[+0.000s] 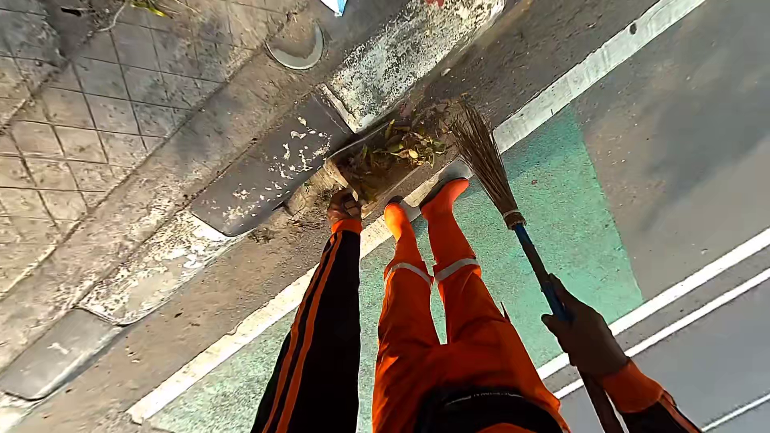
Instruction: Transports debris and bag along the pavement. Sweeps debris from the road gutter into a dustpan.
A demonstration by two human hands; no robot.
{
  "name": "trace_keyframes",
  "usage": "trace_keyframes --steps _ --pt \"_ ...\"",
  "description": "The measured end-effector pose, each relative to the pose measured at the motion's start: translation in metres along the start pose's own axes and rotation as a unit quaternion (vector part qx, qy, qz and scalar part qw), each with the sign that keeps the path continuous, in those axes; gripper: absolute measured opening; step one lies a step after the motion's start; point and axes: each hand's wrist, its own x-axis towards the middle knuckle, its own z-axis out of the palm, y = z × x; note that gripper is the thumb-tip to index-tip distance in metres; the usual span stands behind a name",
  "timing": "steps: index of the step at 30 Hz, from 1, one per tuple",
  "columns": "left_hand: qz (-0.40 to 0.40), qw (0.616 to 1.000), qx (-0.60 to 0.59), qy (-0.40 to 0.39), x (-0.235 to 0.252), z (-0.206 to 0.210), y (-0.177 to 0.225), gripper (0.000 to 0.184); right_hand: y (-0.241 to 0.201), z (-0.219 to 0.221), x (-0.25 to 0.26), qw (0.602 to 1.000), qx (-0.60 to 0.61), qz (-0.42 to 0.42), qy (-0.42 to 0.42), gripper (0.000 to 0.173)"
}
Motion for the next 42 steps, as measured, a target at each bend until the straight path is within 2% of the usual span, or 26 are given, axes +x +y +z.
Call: trace_keyframes --steps 3,6,10,12,15,17,19,21,23,25,27,29,32,34,36,39,42 --pt "0.015 1.000 -0.007 -0.005 0.002 0.003 -0.005 0.049 -0.044 0.046 0.044 0.996 -0.027 -0.006 -0.087 0.085" --pt "0.021 0.999 -0.030 0.006 0.003 0.007 -0.012 0.049 -0.058 0.062 0.022 0.983 -0.098 -0.048 -0.145 0.084" --pt "-0.006 0.997 -0.063 0.034 -0.005 0.003 -0.016 0.049 -0.018 0.005 -0.043 0.990 -0.091 -0.068 -0.079 0.083" --pt "-0.021 0.995 -0.074 0.056 -0.012 0.001 -0.014 0.047 -0.012 -0.026 -0.042 0.993 -0.086 -0.076 -0.008 0.083" --pt "-0.024 0.995 -0.074 0.069 -0.013 0.009 -0.027 0.048 -0.052 -0.054 0.026 0.989 -0.105 -0.065 0.080 0.081" --pt "-0.025 0.994 -0.081 0.070 -0.008 0.016 -0.034 0.048 -0.098 -0.056 0.086 0.986 -0.147 -0.036 0.073 0.081" --pt "-0.031 0.994 -0.084 0.062 -0.012 0.017 -0.038 0.048 -0.116 -0.034 0.111 0.981 -0.191 -0.030 0.026 0.085" --pt "-0.023 0.994 -0.084 0.062 -0.003 0.012 -0.031 0.046 -0.114 -0.009 0.095 0.972 -0.224 -0.058 -0.031 0.086" --pt "-0.021 0.995 -0.083 0.058 -0.003 0.013 -0.036 0.046 -0.081 -0.003 0.046 0.973 -0.209 -0.068 -0.070 0.084" --pt "-0.008 0.994 -0.097 0.056 -0.003 0.015 -0.043 0.047 -0.050 -0.021 0.001 0.984 -0.159 -0.064 -0.047 0.083" --pt "0.008 0.993 -0.103 0.050 0.006 0.017 -0.049 0.048 -0.027 -0.049 -0.011 0.991 -0.114 -0.069 0.025 0.085" --pt "0.006 0.996 -0.086 0.025 0.004 0.014 -0.056 0.053 -0.021 -0.079 0.011 0.992 -0.075 -0.058 0.087 0.084" --pt "0.024 0.993 -0.116 0.026 0.001 0.005 -0.046 0.054 -0.055 -0.114 0.101 0.988 -0.088 -0.009 0.127 0.081" --pt "0.026 0.990 -0.137 0.037 -0.009 0.001 -0.049 0.052 -0.074 -0.101 0.142 0.991 -0.090 0.025 0.091 0.085" --pt "0.038 0.988 -0.145 0.043 -0.004 0.002 -0.049 0.050 -0.085 -0.062 0.147 0.995 -0.100 0.009 0.021 0.086" --pt "0.021 0.991 -0.124 0.049 -0.010 0.010 -0.044 0.047 -0.089 0.011 0.092 0.987 -0.132 -0.026 -0.087 0.086" --pt "-0.003 0.991 -0.124 0.050 -0.010 0.014 -0.024 0.046 -0.096 0.055 0.052 0.967 -0.175 -0.079 -0.166 0.085"
